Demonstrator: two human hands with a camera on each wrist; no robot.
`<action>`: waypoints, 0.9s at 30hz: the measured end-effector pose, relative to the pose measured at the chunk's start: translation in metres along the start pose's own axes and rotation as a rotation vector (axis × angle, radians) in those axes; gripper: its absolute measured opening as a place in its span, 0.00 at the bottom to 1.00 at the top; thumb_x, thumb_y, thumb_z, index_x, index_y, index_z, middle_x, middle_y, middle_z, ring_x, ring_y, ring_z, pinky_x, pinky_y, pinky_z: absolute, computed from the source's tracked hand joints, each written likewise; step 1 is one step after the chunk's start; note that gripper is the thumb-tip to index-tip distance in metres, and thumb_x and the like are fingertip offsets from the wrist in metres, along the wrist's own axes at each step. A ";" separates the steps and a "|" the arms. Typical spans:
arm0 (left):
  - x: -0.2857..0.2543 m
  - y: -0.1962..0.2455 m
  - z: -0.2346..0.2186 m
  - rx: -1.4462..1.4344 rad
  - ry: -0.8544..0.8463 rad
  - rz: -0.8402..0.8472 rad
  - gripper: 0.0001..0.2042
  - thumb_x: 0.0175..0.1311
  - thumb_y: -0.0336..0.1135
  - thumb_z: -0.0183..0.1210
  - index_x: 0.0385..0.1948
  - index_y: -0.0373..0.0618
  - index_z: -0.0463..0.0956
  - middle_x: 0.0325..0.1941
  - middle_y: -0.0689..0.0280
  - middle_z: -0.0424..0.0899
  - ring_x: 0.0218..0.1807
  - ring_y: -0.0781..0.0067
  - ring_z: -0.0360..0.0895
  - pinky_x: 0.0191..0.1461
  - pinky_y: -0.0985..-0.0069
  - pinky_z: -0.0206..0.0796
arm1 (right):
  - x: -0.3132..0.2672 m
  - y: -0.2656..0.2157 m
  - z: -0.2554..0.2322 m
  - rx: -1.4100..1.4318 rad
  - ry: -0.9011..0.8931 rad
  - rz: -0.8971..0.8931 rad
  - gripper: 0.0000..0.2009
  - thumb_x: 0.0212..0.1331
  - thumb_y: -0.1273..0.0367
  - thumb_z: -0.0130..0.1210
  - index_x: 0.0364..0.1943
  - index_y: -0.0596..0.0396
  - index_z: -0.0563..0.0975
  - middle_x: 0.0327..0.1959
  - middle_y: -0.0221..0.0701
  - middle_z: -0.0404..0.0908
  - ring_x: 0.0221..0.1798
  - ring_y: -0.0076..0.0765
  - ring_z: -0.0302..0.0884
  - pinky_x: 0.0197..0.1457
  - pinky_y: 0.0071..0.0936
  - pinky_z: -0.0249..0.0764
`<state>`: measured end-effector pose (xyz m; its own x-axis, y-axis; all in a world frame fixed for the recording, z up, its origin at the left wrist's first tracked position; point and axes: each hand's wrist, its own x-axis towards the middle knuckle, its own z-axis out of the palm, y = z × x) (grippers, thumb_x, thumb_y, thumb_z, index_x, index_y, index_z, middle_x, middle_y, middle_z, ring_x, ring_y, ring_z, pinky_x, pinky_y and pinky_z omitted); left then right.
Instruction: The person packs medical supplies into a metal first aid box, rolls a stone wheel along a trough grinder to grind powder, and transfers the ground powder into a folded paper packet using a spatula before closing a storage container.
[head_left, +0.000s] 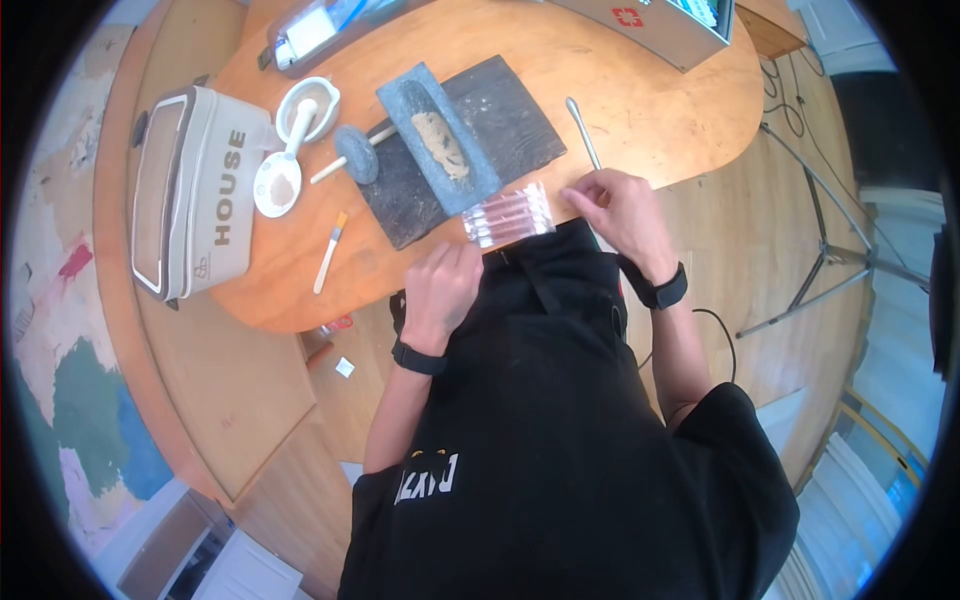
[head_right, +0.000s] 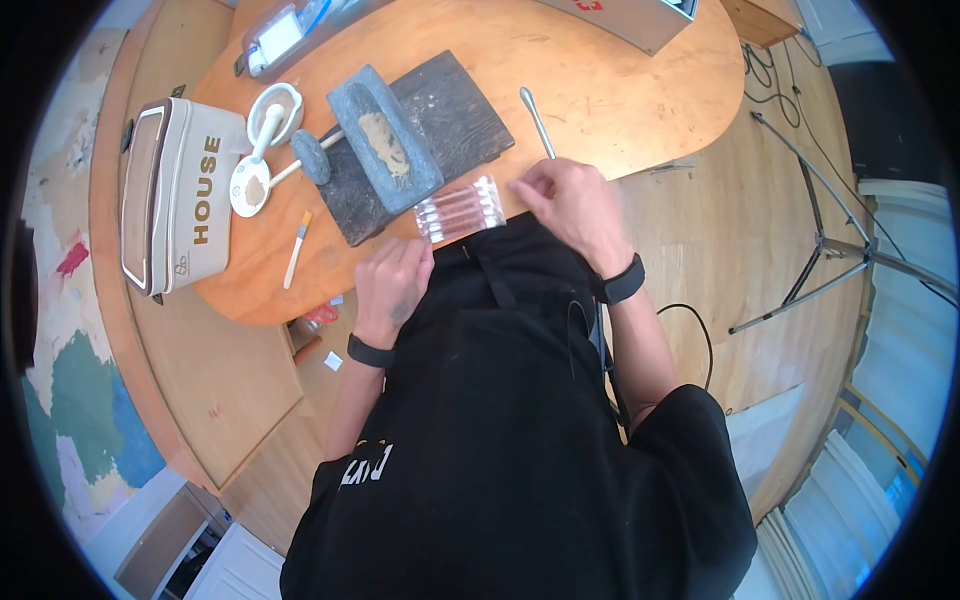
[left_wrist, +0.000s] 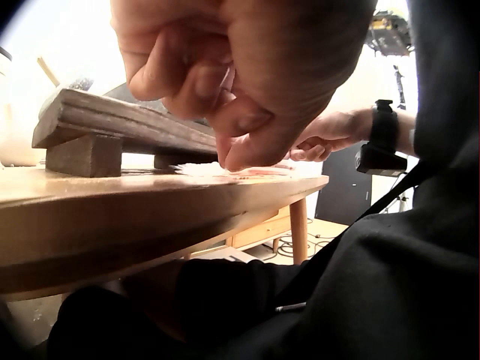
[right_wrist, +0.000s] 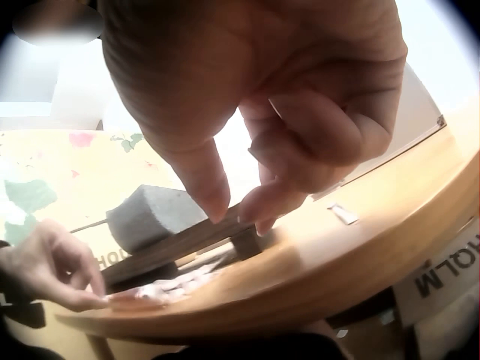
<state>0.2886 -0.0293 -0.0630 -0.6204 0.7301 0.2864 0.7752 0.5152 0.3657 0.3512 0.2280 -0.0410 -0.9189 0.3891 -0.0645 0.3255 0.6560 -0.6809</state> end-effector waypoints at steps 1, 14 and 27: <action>-0.002 0.004 -0.001 -0.004 -0.003 -0.005 0.05 0.52 0.27 0.65 0.26 0.45 0.76 0.20 0.64 0.76 0.25 0.62 0.77 0.26 0.66 0.67 | -0.004 -0.003 0.002 0.035 -0.094 0.011 0.13 0.54 0.61 0.66 0.30 0.57 0.84 0.24 0.38 0.84 0.27 0.42 0.83 0.34 0.33 0.78; 0.003 0.021 -0.022 -0.486 0.046 -0.187 0.05 0.52 0.21 0.64 0.27 0.42 0.78 0.29 0.66 0.76 0.29 0.74 0.74 0.29 0.76 0.64 | -0.005 -0.004 0.006 0.658 -0.446 0.210 0.12 0.58 0.66 0.68 0.35 0.58 0.76 0.28 0.25 0.82 0.31 0.18 0.79 0.33 0.18 0.73; 0.031 0.034 -0.055 -1.324 0.312 -0.436 0.15 0.62 0.21 0.59 0.49 0.35 0.67 0.55 0.57 0.78 0.55 0.73 0.76 0.53 0.78 0.70 | 0.014 -0.052 -0.024 1.087 -0.515 0.079 0.07 0.64 0.73 0.61 0.40 0.55 0.74 0.28 0.21 0.81 0.24 0.09 0.71 0.24 0.10 0.63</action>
<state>0.2893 -0.0139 0.0066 -0.9112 0.4083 0.0543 -0.0542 -0.2494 0.9669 0.3268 0.2151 0.0109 -0.9667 -0.0623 -0.2483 0.2544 -0.3419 -0.9046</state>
